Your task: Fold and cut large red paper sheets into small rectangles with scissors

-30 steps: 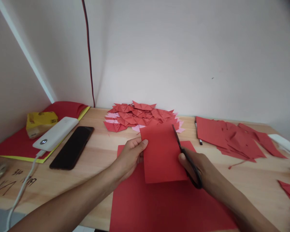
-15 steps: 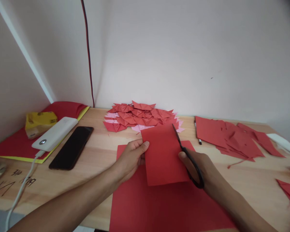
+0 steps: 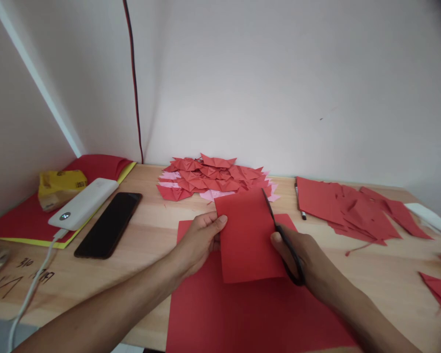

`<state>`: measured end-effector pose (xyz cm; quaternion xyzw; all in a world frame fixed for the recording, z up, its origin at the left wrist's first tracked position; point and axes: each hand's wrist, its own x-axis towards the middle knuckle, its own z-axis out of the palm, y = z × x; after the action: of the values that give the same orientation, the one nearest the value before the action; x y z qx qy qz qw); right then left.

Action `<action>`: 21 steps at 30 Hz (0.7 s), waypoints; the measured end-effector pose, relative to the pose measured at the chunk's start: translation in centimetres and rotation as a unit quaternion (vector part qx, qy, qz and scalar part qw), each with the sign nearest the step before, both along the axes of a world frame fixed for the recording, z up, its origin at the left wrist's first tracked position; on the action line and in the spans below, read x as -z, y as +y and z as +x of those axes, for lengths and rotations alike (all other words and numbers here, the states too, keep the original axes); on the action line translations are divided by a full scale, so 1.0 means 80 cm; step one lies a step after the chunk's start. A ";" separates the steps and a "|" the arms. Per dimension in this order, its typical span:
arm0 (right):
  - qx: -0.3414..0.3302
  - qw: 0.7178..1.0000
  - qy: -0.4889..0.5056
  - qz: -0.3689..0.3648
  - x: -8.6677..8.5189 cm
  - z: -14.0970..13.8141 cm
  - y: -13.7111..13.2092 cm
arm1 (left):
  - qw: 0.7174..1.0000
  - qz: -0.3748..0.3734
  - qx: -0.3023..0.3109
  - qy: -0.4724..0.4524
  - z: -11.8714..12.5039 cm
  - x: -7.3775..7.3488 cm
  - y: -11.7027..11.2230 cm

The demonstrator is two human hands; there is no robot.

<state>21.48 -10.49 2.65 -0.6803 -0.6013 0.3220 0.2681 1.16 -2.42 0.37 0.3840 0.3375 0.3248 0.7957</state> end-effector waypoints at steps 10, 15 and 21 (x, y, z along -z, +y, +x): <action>0.020 1.000 0.014 -0.008 0.005 0.007 0.002 | 1.000 -0.002 0.008 0.014 0.002 -0.001 -0.001; 0.030 0.999 0.019 0.005 0.008 0.004 0.002 | 1.000 -0.005 0.012 0.016 0.001 -0.001 -0.002; 0.055 0.998 0.006 0.010 0.012 0.001 0.002 | 1.000 -0.014 0.003 0.019 0.001 0.000 -0.001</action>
<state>21.55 -10.35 1.71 -0.7075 -0.5647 0.3052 0.2955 1.23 -2.46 0.39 0.3799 0.3559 0.3100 0.7955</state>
